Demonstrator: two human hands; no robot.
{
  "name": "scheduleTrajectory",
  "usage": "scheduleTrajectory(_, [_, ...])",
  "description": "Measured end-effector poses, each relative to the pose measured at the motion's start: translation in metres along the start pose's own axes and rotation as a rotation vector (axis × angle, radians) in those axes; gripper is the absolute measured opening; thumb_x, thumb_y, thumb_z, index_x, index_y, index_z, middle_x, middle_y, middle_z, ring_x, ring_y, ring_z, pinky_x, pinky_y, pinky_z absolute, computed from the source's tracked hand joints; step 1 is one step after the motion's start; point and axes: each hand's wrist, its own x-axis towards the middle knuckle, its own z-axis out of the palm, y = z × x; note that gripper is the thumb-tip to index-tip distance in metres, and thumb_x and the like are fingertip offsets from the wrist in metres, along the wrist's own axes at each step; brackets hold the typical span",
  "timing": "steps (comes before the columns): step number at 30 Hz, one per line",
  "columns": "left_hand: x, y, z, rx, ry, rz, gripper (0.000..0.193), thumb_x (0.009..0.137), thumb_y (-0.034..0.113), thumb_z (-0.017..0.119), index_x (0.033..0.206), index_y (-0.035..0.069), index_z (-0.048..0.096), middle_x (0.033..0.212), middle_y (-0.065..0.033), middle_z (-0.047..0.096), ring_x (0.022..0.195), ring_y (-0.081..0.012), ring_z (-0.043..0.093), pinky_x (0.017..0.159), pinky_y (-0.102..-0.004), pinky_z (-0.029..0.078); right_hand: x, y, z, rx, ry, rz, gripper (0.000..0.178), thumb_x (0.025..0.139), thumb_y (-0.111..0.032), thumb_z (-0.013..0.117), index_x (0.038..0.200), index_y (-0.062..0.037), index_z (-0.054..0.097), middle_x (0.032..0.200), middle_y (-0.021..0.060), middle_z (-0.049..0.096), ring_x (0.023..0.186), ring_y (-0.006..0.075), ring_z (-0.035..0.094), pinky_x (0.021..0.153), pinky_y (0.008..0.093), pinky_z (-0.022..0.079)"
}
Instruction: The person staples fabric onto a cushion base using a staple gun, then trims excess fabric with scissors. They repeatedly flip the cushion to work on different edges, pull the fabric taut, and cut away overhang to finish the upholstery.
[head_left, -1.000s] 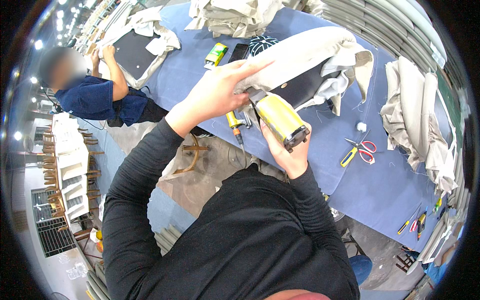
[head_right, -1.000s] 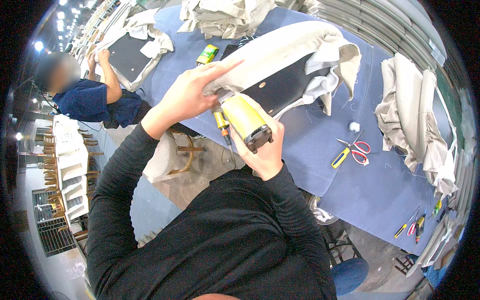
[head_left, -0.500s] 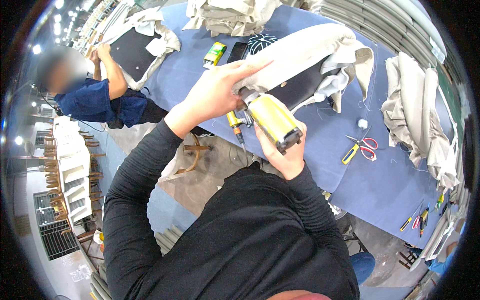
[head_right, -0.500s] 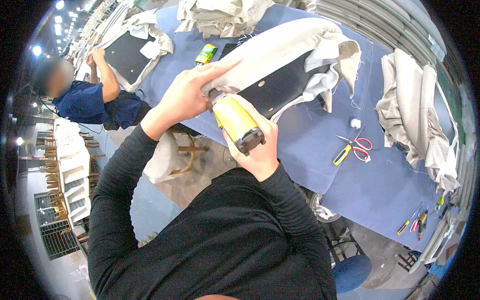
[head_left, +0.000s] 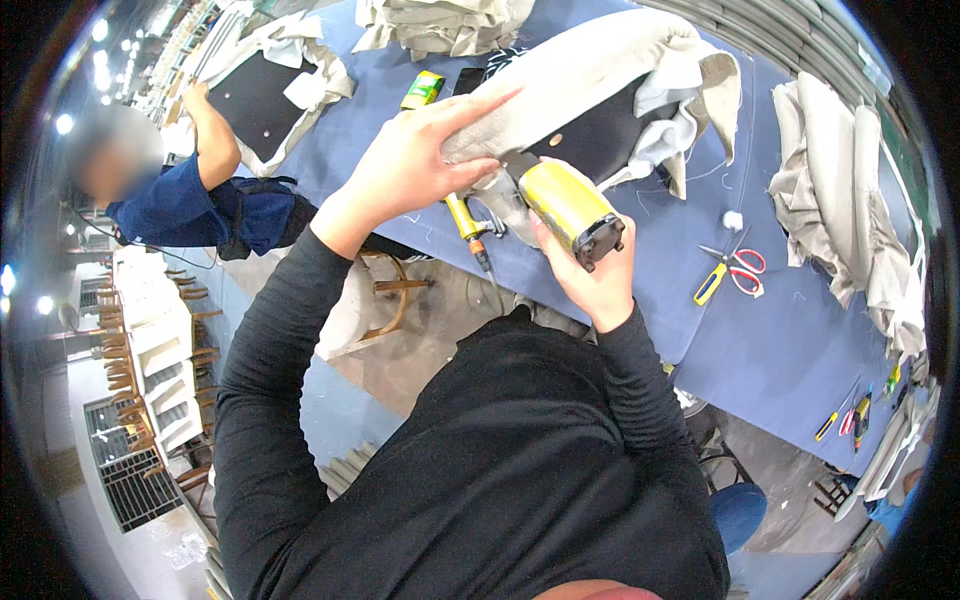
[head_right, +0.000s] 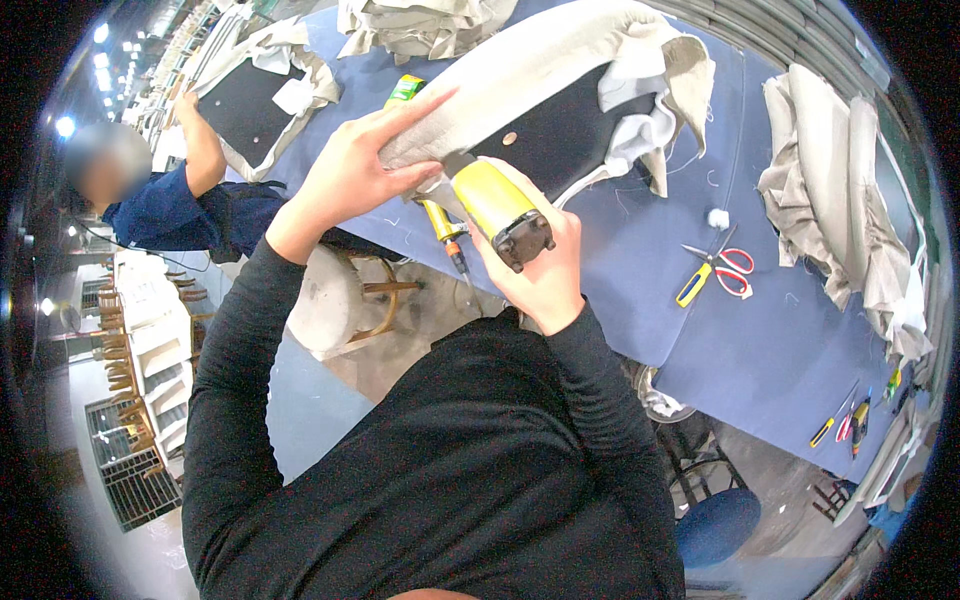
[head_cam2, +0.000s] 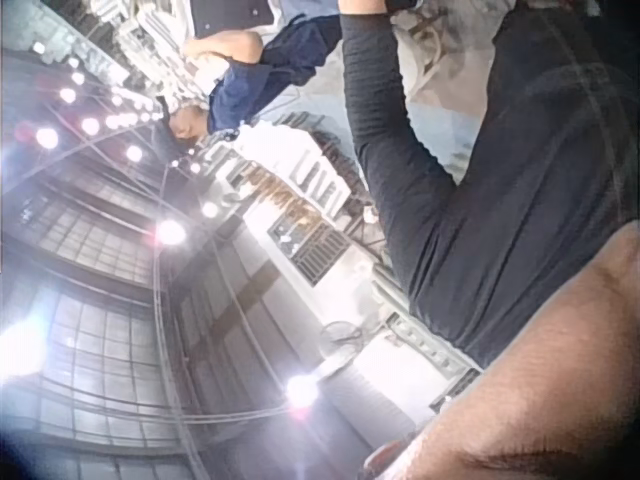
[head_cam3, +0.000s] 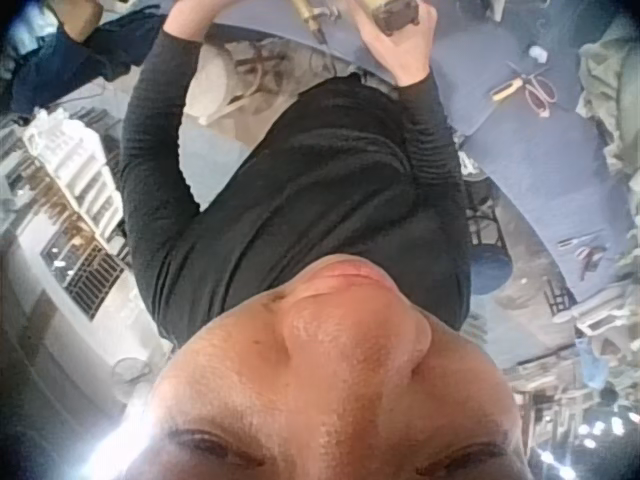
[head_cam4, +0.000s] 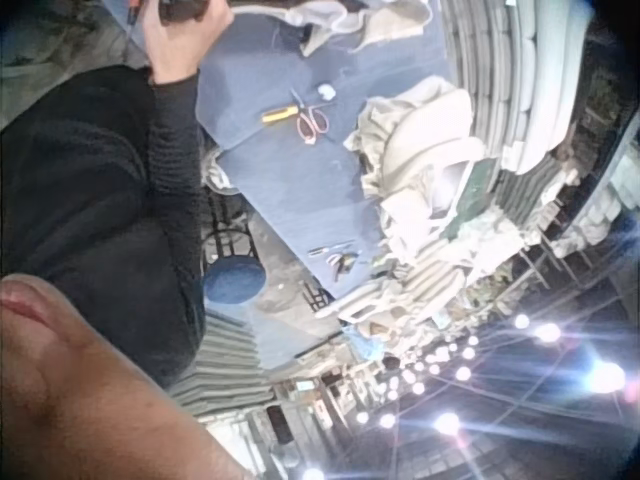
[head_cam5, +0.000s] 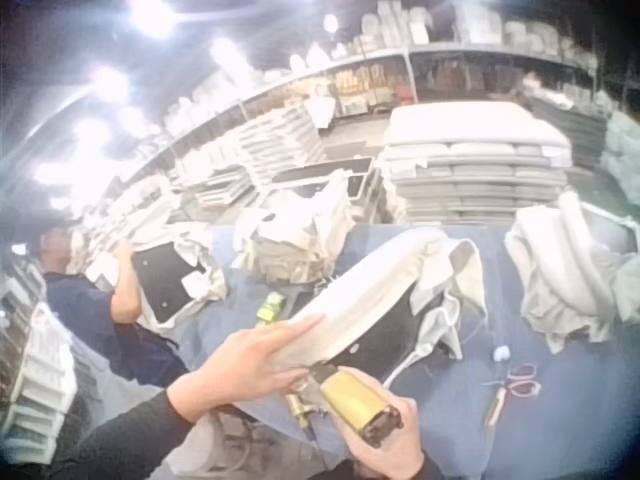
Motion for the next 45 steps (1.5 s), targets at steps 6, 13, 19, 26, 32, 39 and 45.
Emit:
scheduleTrajectory(6, [0.001,-0.003,0.0,-0.02,-0.059,-0.077,0.09,0.081,0.003,0.083,0.165,0.024,0.057,0.153,-0.0229,0.066,0.144,-0.0386,0.064,0.119,-0.0447,0.052,0.006,-0.014,0.012,0.026,0.007,-0.1,0.045,0.089,0.001,0.08,0.132,0.0074,0.073,0.118,0.0174,0.084,0.103,0.0191,0.082,0.093,0.0309,0.06])
scheduleTrajectory(13, [0.005,0.0,0.0,-0.022,-0.063,-0.095,0.089,0.082,0.005,0.085,0.165,0.018,0.056,0.156,-0.0225,0.064,0.147,-0.0377,0.061,0.12,-0.0433,0.05,0.012,-0.008,0.014,-0.029,0.006,-0.074,0.061,0.084,-0.004,0.083,0.144,-0.0028,0.069,0.125,0.019,0.081,0.106,0.0275,0.083,0.092,0.0361,0.063])
scheduleTrajectory(19, [-0.004,-0.008,0.004,-0.204,0.021,-0.243,0.096,0.087,0.019,0.091,0.171,0.018,0.046,0.156,-0.0208,0.066,0.144,-0.0312,0.065,0.118,-0.0418,0.051,-0.013,0.044,-0.047,0.143,0.059,0.361,0.06,0.091,-0.004,0.082,0.15,-0.0043,0.067,0.142,0.0126,0.075,0.128,0.0164,0.071,0.111,0.0356,0.055])
scheduleTrajectory(26, [-0.033,-0.041,0.101,-1.108,0.248,-0.197,0.112,0.085,0.051,0.092,0.169,-0.001,0.041,0.163,-0.0178,0.057,0.152,-0.0291,0.054,0.128,-0.0458,0.04,-0.129,0.237,-0.169,-0.907,0.13,0.367,0.079,0.081,-0.005,0.083,0.157,-0.021,0.064,0.149,0.0234,0.062,0.138,0.041,0.06,0.119,0.0468,0.049])
scheduleTrajectory(32, [-0.045,-0.009,0.163,-1.106,0.065,-0.111,0.114,0.093,0.085,0.067,0.161,-0.006,0.053,0.164,-0.0209,0.057,0.158,-0.0336,0.047,0.133,-0.049,0.031,-0.033,0.05,-0.173,0.38,0.344,0.489,0.08,0.115,-0.06,0.046,0.178,-0.0142,0.028,0.18,0.0198,0.034,0.161,0.0395,0.04,0.131,0.0545,0.034])
scheduleTrajectory(39, [0.022,-0.013,0.283,-0.089,-0.193,0.249,0.079,0.099,0.059,0.074,0.164,0.016,0.057,0.173,-0.0176,0.047,0.164,-0.0419,0.035,0.13,-0.0581,0.027,-0.072,0.032,-0.258,-0.05,0.588,0.533,0.086,0.117,-0.069,0.036,0.175,-0.0066,0.034,0.176,0.0161,0.041,0.156,0.0222,0.046,0.128,0.0394,0.037])
scheduleTrajectory(45, [0.014,-0.005,0.393,0.081,-0.266,0.293,0.076,0.106,0.063,0.061,0.173,0.03,0.044,0.182,-0.0106,0.035,0.168,-0.0402,0.028,0.132,-0.0694,0.015,-0.151,0.137,-0.33,0.136,0.647,0.82,0.095,0.115,-0.074,0.027,0.172,0.0017,0.032,0.179,0.0165,0.033,0.163,0.0234,0.033,0.133,0.0371,0.027])
